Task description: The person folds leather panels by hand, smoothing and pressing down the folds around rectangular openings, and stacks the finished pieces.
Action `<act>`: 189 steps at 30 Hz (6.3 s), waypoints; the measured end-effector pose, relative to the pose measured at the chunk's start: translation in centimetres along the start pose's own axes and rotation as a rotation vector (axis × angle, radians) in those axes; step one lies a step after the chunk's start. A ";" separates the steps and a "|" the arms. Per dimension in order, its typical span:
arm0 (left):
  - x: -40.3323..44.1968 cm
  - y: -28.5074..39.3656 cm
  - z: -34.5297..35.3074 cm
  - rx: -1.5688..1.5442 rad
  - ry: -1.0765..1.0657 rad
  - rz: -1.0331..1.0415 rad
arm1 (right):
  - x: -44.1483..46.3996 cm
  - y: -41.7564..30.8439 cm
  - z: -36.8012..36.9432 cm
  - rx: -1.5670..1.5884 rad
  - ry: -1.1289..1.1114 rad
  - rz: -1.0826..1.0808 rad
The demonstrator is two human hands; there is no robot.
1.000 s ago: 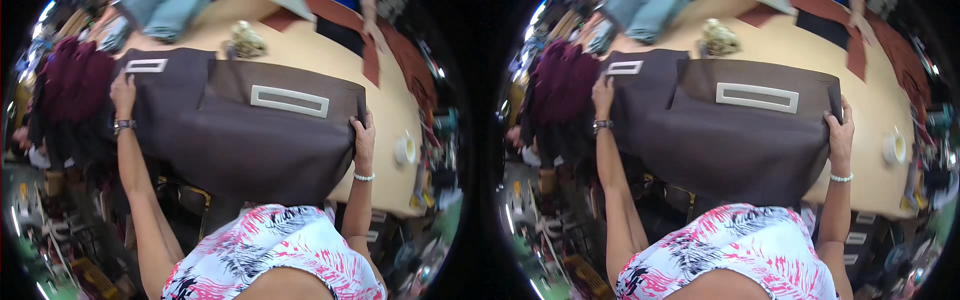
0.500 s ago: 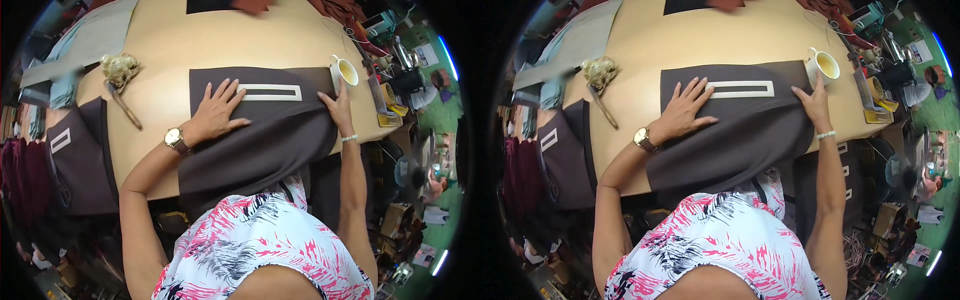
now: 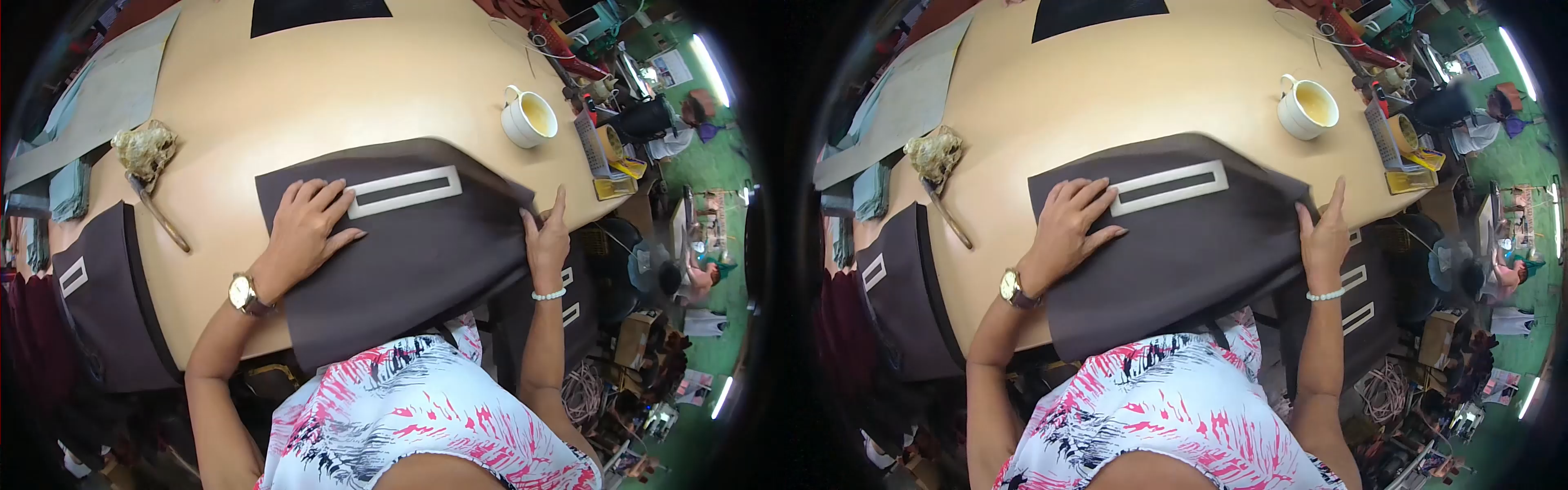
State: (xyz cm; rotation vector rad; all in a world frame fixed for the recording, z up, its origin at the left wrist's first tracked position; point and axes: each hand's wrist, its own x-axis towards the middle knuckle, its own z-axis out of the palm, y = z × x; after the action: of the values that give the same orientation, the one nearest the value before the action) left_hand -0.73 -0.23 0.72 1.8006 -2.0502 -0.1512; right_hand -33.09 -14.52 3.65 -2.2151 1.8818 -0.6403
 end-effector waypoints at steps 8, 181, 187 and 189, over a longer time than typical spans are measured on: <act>-0.9 0.0 -0.3 0.038 -0.093 -0.043 | 9.8 -0.1 -2.8 -0.234 0.152 -0.460; 11.5 -9.6 -26.7 -1.238 0.753 0.066 | 36.0 -21.0 -6.9 1.550 -0.113 -0.601; 4.1 -10.7 -17.5 -1.169 0.652 -0.184 | 26.0 -14.6 -1.4 1.395 -0.327 -0.551; 1.3 -10.3 -14.6 -1.114 0.669 -0.419 | 24.8 -10.6 2.2 1.000 -0.321 -0.456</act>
State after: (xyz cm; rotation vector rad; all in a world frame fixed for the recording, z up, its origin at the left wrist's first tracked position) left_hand 14.10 -0.55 10.80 1.2336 -0.7877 -0.5782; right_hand -19.80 -36.90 11.12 -1.8454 0.6261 -0.9396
